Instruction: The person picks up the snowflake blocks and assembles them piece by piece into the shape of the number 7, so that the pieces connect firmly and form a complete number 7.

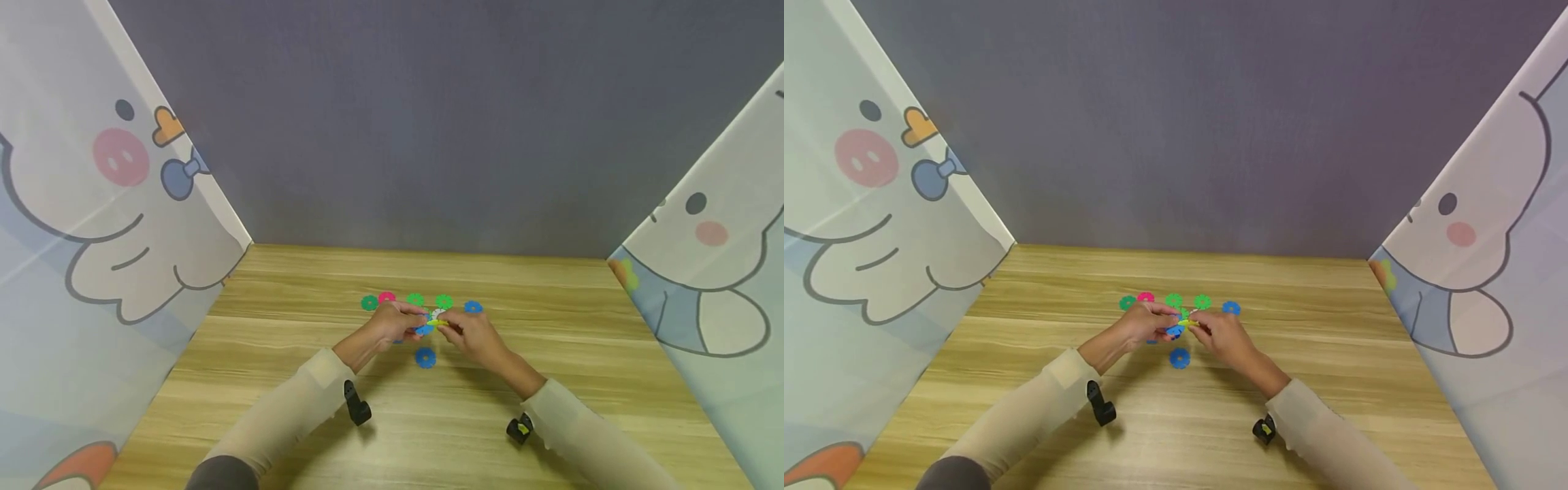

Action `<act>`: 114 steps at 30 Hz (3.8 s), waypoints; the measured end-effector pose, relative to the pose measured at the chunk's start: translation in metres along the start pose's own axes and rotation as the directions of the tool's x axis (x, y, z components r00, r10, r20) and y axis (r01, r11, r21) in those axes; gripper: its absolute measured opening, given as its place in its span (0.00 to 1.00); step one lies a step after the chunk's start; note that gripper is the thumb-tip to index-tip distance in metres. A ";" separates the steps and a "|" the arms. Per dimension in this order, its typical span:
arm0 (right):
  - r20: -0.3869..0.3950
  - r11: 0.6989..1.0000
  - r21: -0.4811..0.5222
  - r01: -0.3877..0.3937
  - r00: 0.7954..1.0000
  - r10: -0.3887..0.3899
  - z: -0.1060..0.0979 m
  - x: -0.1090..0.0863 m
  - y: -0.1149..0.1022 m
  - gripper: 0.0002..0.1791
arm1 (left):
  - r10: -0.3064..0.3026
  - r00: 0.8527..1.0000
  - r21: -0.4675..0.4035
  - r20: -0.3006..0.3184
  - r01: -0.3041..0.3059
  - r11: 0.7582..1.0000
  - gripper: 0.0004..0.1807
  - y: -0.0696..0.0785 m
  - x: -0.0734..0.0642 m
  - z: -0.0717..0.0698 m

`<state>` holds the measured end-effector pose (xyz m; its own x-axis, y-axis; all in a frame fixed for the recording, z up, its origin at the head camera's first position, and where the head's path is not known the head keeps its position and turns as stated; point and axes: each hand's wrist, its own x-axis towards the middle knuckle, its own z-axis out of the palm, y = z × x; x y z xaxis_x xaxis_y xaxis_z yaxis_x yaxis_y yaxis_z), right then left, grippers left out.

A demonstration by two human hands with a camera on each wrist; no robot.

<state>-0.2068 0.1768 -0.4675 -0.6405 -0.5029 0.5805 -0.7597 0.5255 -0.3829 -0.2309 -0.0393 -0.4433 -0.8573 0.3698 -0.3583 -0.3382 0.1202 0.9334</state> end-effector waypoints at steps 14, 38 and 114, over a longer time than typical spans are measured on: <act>0.097 0.994 0.052 -0.093 0.991 0.088 -0.004 0.005 -0.002 0.05 | 0.007 0.998 -0.007 0.065 -0.007 1.000 0.17 0.004 -0.004 -0.009; 0.256 0.911 -0.172 -0.376 0.875 0.410 -0.024 -0.002 0.043 0.10 | -0.003 1.000 -0.033 0.016 0.004 0.999 0.15 -0.005 -0.002 -0.022; 0.506 0.564 0.421 -0.711 0.700 0.504 -0.017 0.006 0.023 0.15 | -0.028 1.000 -0.031 0.015 0.028 0.999 0.22 -0.015 0.001 -0.026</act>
<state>-0.2261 0.1977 -0.4608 -0.8882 -0.4341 -0.1506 -0.0206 0.3651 -0.9308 -0.2372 -0.0645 -0.4584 -0.8417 0.3801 -0.3835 -0.3739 0.1020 0.9218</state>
